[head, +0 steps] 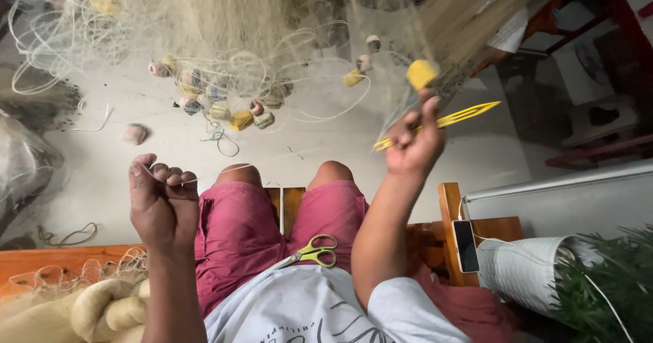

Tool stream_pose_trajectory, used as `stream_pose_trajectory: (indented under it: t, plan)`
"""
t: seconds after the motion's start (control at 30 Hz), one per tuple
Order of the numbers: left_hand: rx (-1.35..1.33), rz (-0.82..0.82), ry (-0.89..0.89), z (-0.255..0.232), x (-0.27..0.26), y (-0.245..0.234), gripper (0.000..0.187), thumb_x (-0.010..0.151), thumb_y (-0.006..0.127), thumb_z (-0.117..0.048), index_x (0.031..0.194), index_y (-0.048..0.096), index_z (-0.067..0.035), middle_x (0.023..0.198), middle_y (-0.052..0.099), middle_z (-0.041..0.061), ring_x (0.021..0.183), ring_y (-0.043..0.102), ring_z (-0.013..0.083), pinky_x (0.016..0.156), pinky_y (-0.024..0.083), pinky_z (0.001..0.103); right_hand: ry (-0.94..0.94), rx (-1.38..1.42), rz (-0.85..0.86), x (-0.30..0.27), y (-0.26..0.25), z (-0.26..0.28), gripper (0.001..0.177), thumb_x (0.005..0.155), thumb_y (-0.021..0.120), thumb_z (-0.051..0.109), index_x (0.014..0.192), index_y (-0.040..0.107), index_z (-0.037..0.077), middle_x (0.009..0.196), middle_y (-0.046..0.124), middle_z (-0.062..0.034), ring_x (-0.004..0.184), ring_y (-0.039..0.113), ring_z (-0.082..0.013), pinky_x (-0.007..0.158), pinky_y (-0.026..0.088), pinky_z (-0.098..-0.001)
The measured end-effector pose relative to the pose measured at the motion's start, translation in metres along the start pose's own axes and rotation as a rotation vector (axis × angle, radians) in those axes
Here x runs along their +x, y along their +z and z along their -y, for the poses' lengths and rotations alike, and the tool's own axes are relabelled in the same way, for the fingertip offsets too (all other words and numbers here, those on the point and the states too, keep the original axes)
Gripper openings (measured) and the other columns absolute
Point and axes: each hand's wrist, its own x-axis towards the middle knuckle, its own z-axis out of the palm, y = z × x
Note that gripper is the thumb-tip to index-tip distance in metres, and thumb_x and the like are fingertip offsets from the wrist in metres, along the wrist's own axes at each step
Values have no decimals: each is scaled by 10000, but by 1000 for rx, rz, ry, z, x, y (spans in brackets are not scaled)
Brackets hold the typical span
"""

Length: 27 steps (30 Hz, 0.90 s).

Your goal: Using a plastic shuttle to weave and repair a large fishing net by tying knots in the mesh.

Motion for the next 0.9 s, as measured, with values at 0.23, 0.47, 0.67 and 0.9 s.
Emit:
stream_pose_trajectory:
  t: [0.23,0.47,0.67,0.9]
  plan:
    - [-32,80,-21,-13,-20,25,158,1085,498,-302,1118,597,-183,798,520,-68,735,553,72,827,478,251,-135,15,-16,16,-2,33,266,958,651,377,1106,660,156,659,555,42,428,442,-55,342,261,-160]
    - [-82,79,-11,-24,-27,33,189,1107,495,-296,1092,636,-171,804,555,-34,760,556,123,835,471,297,-152,49,-16,24,-3,34,259,956,651,339,1092,655,118,667,552,52,446,427,-39,357,255,-202]
    - [-89,118,-14,-27,-18,27,206,1125,488,-291,1128,663,-181,875,607,-39,846,606,113,921,498,307,-126,67,-4,20,1,29,270,948,662,327,1102,655,105,679,592,44,442,443,-45,343,257,-199]
    - [-118,45,-9,-1,27,9,51,1038,636,-112,1059,656,-154,977,668,-1,919,647,135,964,543,302,13,67,20,4,3,-5,268,915,702,366,1084,662,162,702,647,30,420,443,-17,334,231,-159]
